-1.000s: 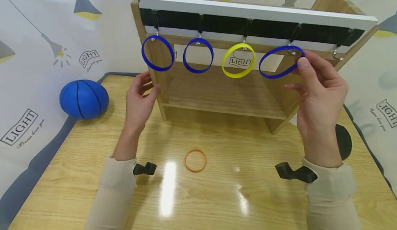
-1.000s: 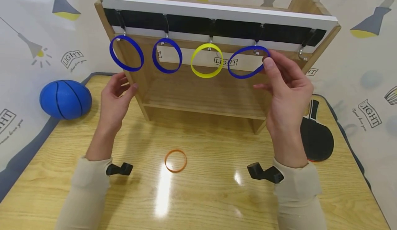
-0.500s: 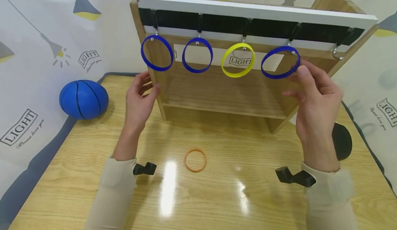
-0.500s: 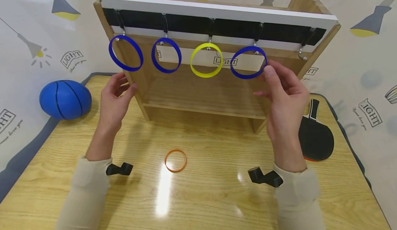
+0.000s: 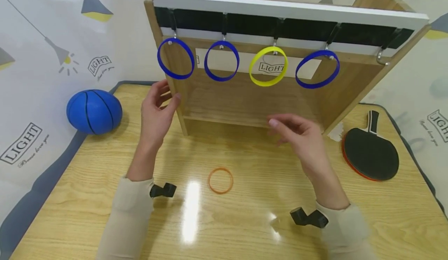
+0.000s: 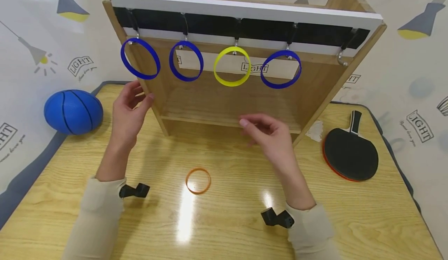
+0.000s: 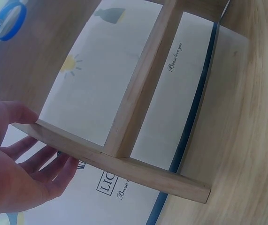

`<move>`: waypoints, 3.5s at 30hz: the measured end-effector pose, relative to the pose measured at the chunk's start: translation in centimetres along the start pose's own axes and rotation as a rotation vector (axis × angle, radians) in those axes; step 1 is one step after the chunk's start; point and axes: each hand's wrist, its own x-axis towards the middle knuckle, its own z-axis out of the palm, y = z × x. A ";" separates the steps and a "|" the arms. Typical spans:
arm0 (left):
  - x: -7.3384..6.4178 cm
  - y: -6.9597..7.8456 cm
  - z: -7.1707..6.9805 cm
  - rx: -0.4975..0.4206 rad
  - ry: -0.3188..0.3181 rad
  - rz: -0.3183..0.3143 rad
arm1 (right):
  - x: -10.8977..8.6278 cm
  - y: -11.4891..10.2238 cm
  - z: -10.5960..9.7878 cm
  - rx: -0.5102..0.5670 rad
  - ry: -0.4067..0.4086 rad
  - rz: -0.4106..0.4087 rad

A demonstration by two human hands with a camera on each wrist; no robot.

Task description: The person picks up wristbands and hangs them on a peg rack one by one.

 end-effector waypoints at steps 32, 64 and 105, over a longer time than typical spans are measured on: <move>0.0 0.2 0.0 0.015 0.006 0.014 | -1.5 6.5 8.0 -0.687 -0.478 0.133; 1.2 -2.7 -0.3 -0.001 0.007 0.007 | -1.4 6.4 8.5 -0.667 -0.315 0.024; 0.9 -3.2 -0.6 0.007 0.035 -0.007 | 0.5 -9.9 -13.3 0.270 0.349 -0.451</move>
